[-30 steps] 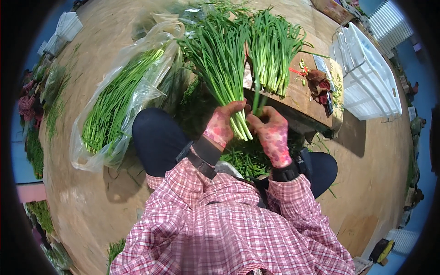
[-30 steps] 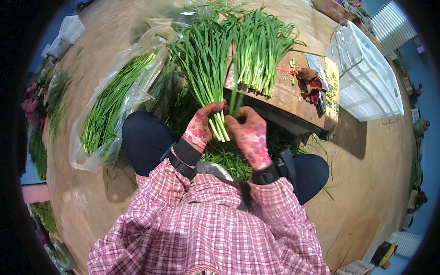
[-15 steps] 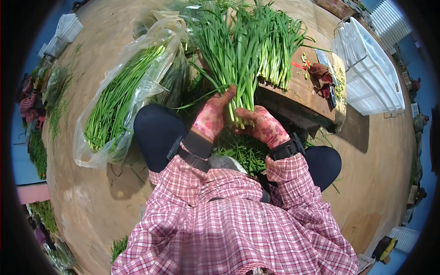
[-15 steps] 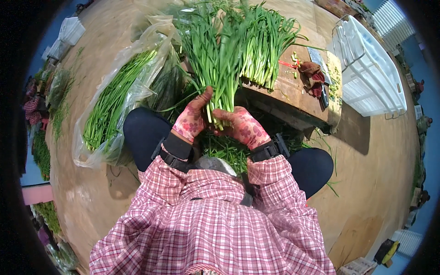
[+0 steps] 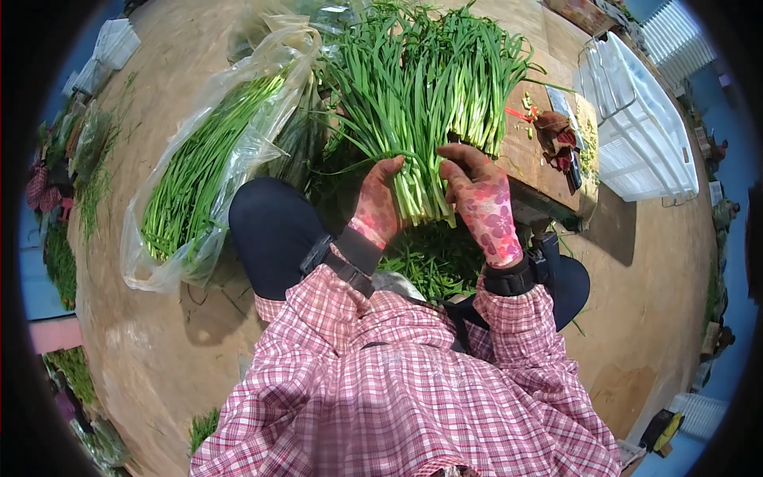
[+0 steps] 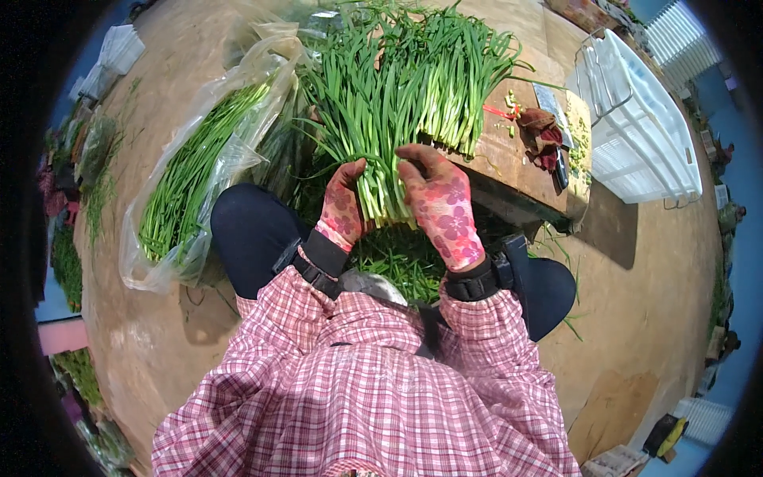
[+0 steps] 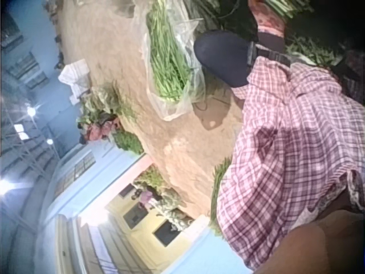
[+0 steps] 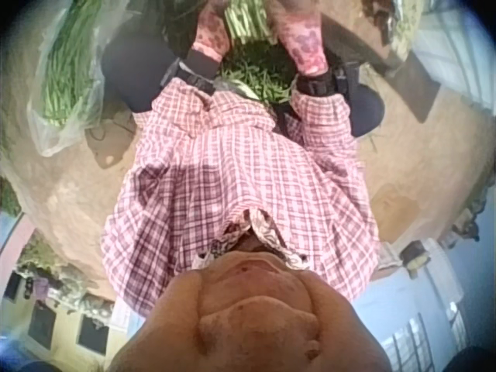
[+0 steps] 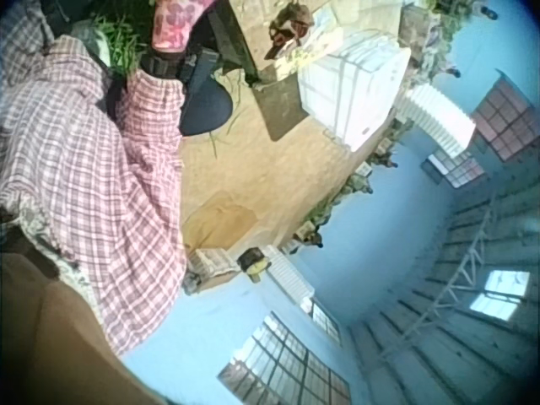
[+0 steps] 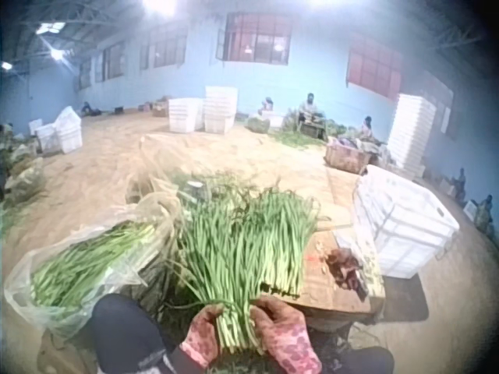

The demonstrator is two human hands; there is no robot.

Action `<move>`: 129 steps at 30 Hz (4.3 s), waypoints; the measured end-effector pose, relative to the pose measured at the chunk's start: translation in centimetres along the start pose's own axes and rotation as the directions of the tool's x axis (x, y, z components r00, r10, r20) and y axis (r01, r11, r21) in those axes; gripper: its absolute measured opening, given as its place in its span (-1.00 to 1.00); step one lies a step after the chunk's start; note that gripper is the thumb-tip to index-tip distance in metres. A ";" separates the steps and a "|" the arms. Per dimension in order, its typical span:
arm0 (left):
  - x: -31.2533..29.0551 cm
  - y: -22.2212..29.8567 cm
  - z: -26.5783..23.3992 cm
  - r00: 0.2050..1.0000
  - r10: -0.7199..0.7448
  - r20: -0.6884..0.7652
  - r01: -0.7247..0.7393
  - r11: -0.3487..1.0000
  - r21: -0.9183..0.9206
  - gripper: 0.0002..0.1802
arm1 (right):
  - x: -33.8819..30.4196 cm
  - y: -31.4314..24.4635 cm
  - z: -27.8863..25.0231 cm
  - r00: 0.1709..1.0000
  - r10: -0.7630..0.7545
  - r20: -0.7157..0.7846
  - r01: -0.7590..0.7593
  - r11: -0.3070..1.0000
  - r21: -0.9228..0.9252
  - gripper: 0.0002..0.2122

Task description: The person takes a bundle of green leafy vegetables from a plastic bag, aligns the stalks on a wooden board, ties them with a red string, and trims the root ends with a large knife before placing the finished bundle onto a pile.

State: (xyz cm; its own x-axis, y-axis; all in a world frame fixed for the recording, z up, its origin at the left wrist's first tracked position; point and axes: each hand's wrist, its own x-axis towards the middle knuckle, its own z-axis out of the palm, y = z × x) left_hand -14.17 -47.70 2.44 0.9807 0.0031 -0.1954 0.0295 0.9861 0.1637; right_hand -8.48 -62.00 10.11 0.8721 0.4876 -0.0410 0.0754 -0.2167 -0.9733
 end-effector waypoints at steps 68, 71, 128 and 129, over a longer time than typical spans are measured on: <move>0.1 -0.3 -2.0 0.994 -0.105 0.031 0.083 0.909 0.408 -0.53 | 3.4 -2.2 -2.5 0.997 0.005 0.079 -0.060 0.702 0.710 -0.88; 0.5 -0.5 -2.4 0.983 -0.124 0.134 0.100 0.980 0.175 -0.58 | 4.2 -1.9 -0.7 0.974 0.159 0.163 -0.158 0.987 -0.017 -0.72; 1.6 -1.9 -3.7 0.974 0.225 0.029 -0.149 0.541 0.828 -0.76 | 2.9 -0.4 3.8 0.996 -0.091 0.013 0.091 0.952 -0.293 -0.87; 1.1 -1.7 -3.2 0.960 0.269 0.074 -0.188 0.429 0.884 -0.79 | 3.0 -0.3 3.6 0.995 -0.100 0.006 0.099 0.968 -0.231 -0.88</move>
State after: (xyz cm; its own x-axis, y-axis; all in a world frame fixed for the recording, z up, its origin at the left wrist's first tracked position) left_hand -13.79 -48.82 -1.15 0.9641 0.2556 -0.0724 -0.0007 0.2751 0.9614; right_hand -7.62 -57.43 9.52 0.8574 0.5116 0.0554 0.2709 -0.3573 -0.8939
